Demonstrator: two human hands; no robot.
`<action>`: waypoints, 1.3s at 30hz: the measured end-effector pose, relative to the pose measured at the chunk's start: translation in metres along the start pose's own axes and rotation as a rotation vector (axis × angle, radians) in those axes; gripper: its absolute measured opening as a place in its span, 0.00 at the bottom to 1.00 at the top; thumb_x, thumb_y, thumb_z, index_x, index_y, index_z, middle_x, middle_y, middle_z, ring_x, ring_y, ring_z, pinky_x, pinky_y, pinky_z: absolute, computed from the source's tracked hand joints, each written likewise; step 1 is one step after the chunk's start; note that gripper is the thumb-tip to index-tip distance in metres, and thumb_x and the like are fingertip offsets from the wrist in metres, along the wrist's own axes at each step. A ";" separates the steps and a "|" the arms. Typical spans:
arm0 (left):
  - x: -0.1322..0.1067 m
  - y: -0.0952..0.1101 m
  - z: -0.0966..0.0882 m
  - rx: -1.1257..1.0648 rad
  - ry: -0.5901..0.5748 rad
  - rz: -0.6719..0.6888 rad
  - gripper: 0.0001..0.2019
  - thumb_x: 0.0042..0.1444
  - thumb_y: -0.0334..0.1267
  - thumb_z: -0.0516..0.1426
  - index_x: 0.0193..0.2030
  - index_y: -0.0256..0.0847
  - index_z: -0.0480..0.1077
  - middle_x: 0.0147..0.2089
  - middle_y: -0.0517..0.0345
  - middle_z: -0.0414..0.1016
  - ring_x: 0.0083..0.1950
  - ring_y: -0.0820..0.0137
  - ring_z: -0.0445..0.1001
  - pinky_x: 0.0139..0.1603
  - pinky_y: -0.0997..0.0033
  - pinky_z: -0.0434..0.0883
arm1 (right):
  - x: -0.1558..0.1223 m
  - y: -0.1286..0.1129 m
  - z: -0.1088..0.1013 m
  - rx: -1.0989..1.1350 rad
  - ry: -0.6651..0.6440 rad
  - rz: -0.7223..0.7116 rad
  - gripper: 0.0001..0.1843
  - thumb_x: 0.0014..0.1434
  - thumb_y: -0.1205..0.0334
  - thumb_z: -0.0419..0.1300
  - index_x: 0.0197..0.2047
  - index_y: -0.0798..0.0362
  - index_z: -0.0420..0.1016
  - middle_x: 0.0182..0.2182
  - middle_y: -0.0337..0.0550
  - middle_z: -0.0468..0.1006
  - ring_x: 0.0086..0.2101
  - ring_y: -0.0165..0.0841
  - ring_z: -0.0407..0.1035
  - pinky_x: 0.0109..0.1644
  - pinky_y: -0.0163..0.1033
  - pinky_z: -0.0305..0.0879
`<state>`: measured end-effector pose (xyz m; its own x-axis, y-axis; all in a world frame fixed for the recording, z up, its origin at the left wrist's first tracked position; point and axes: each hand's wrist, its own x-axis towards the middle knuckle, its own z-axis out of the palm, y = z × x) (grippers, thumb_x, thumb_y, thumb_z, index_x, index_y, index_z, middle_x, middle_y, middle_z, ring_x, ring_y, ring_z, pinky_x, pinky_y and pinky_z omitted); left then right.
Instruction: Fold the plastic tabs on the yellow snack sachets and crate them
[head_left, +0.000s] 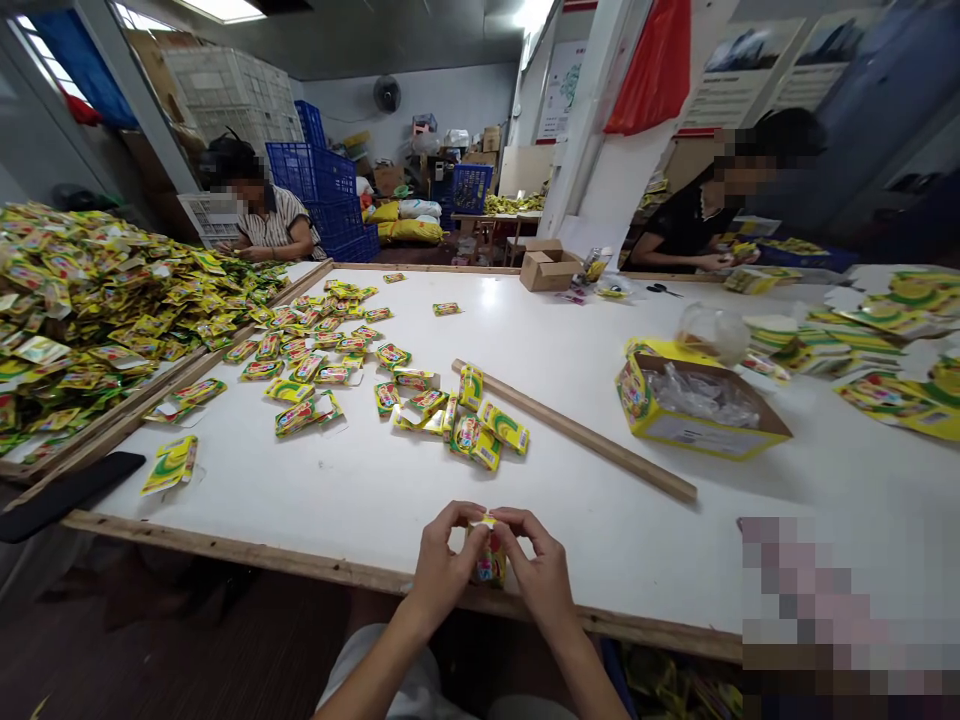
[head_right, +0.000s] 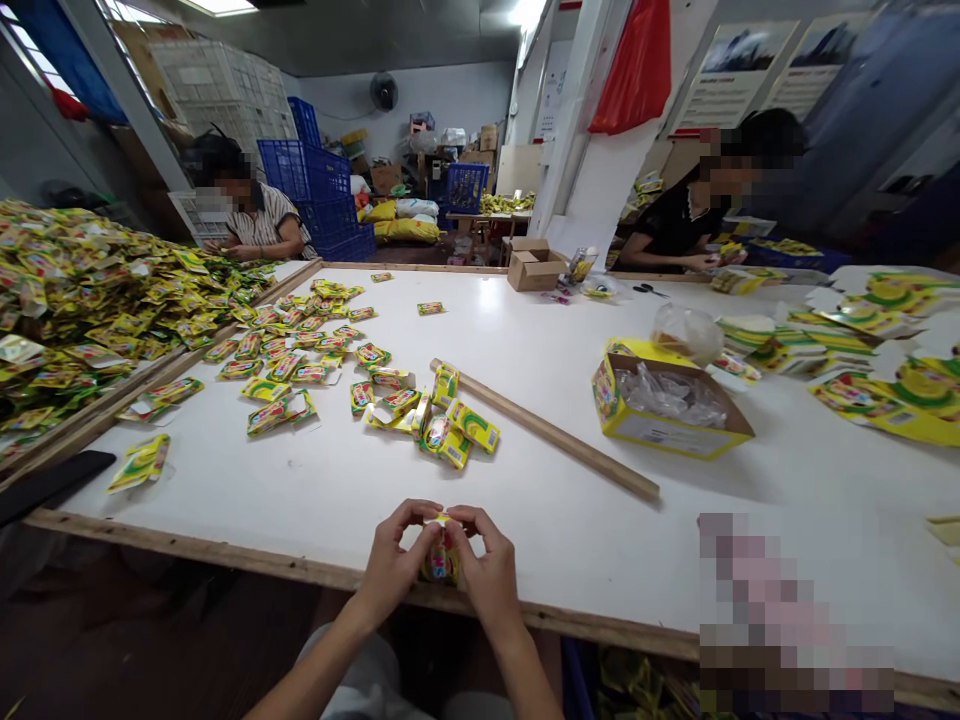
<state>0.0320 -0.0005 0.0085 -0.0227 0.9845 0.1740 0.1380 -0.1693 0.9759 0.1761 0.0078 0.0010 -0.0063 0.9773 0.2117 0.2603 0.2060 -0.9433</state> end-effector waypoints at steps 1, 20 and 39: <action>0.001 0.000 0.001 0.013 0.004 -0.011 0.06 0.58 0.39 0.56 0.39 0.40 0.72 0.38 0.54 0.77 0.41 0.66 0.74 0.45 0.68 0.69 | 0.000 0.000 0.000 -0.011 0.006 0.008 0.15 0.59 0.50 0.59 0.39 0.52 0.77 0.35 0.45 0.80 0.35 0.37 0.73 0.40 0.39 0.69; -0.002 -0.011 -0.006 -0.039 -0.084 -0.006 0.06 0.58 0.38 0.57 0.38 0.40 0.73 0.39 0.55 0.76 0.42 0.67 0.73 0.43 0.70 0.69 | -0.003 0.003 0.005 0.087 -0.028 0.003 0.13 0.57 0.50 0.61 0.34 0.51 0.76 0.31 0.43 0.78 0.35 0.38 0.73 0.40 0.39 0.70; -0.006 -0.012 -0.006 0.134 -0.103 -0.046 0.08 0.60 0.38 0.53 0.43 0.40 0.72 0.38 0.54 0.77 0.40 0.67 0.74 0.37 0.71 0.69 | 0.016 0.014 -0.117 -0.519 0.048 0.097 0.22 0.53 0.43 0.57 0.45 0.48 0.73 0.44 0.48 0.78 0.41 0.44 0.74 0.41 0.44 0.72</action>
<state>0.0248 -0.0047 -0.0037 0.0687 0.9917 0.1083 0.2699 -0.1230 0.9550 0.2927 0.0208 0.0210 0.0828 0.9848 0.1530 0.7014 0.0515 -0.7110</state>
